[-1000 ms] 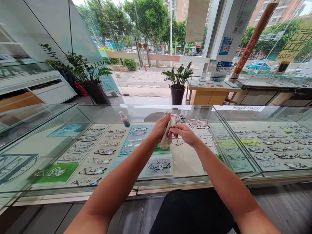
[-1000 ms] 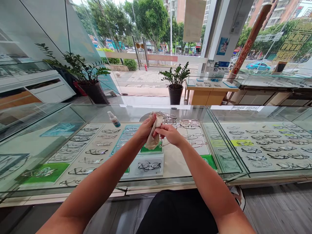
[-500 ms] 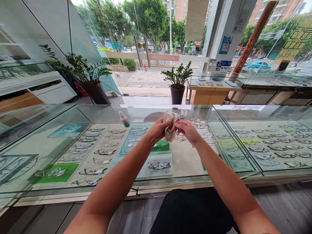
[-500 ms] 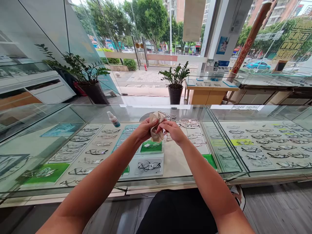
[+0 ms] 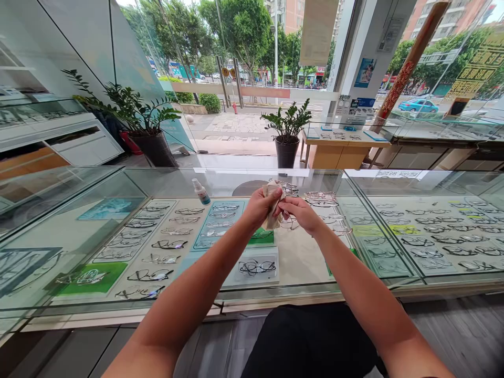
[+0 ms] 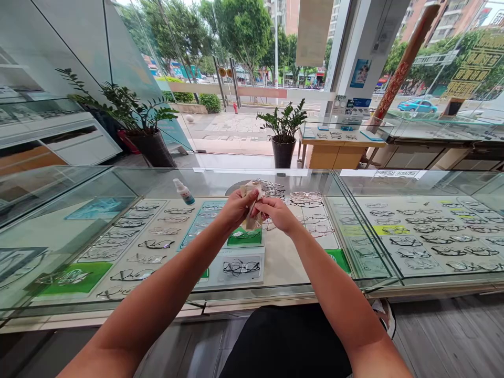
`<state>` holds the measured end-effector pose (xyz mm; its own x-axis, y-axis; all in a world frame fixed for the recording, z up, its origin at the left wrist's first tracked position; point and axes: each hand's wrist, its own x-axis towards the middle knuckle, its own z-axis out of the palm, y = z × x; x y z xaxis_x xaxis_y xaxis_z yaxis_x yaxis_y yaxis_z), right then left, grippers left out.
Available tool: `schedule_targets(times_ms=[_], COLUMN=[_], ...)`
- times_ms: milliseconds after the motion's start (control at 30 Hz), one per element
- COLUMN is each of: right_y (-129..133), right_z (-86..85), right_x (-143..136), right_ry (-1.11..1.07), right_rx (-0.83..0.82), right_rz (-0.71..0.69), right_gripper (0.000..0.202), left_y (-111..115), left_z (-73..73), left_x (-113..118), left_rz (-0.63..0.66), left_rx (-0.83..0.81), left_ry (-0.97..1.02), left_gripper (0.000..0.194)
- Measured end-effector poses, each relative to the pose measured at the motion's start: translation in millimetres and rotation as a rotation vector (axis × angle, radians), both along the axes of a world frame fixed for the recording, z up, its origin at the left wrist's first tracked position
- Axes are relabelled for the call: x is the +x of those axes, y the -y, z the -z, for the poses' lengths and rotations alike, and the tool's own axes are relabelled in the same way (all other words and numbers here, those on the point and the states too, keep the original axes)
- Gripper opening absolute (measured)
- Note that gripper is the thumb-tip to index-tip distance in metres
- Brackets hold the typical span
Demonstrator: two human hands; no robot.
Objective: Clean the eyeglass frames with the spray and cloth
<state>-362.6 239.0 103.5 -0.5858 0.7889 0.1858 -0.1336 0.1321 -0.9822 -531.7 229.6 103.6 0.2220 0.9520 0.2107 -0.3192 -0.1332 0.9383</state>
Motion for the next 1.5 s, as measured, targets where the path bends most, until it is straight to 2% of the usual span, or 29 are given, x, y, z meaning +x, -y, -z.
schedule_targets(times_ms=[100, 200, 400, 500, 667, 867, 1033, 1300, 1500], right_y=[-0.6, -1.9, -4.2, -6.2, -9.3, -7.3, -5.8, -7.0, -7.7], right_z=[1.3, 0.2, -3.4, -1.2, 1.8, -1.6, -2.4, -2.0, -1.0], right_x=[-0.5, 0.8, 5.6, 7.1, 8.4, 7.0, 6.8, 7.0, 7.0], right_ry=[0.007, -0.006, -0.053, -0.071, -0.129, -0.185, -0.185, -0.241, -0.231], right_rx=[0.013, 0.006, 0.063, 0.110, 0.148, 0.154, 0.141, 0.039, 0.019], right_rz=[-0.006, 0.030, 0.178, 0.266, 0.394, 0.491, 0.490, 0.457, 0.429], right_gripper=[0.040, 0.040, 0.038, 0.039, 0.037, 0.036, 0.040, 0.043, 0.046], left_y=[-2.5, -5.7, -13.1, -15.2, -12.9, -11.1, -7.6, -9.7, -6.6], left_z=[3.5, 5.2, 7.7, 10.4, 13.0, 15.7, 16.3, 16.6, 15.1], left_x=[1.6, 0.6, -4.3, -5.6, -3.8, -2.9, -4.0, -10.6, -7.9], left_rz=[-0.062, -0.068, -0.228, -0.251, -0.128, -0.065, 0.045, 0.203, 0.241], left_rx=[-0.026, -0.082, -0.192, -0.217, -0.206, -0.168, -0.178, -0.262, -0.214], left_ry=[0.016, 0.045, 0.134, 0.107, 0.009, -0.072, -0.102, 0.050, 0.029], left_gripper=[0.065, 0.068, 0.057, 0.058, 0.064, 0.069, 0.068, 0.062, 0.057])
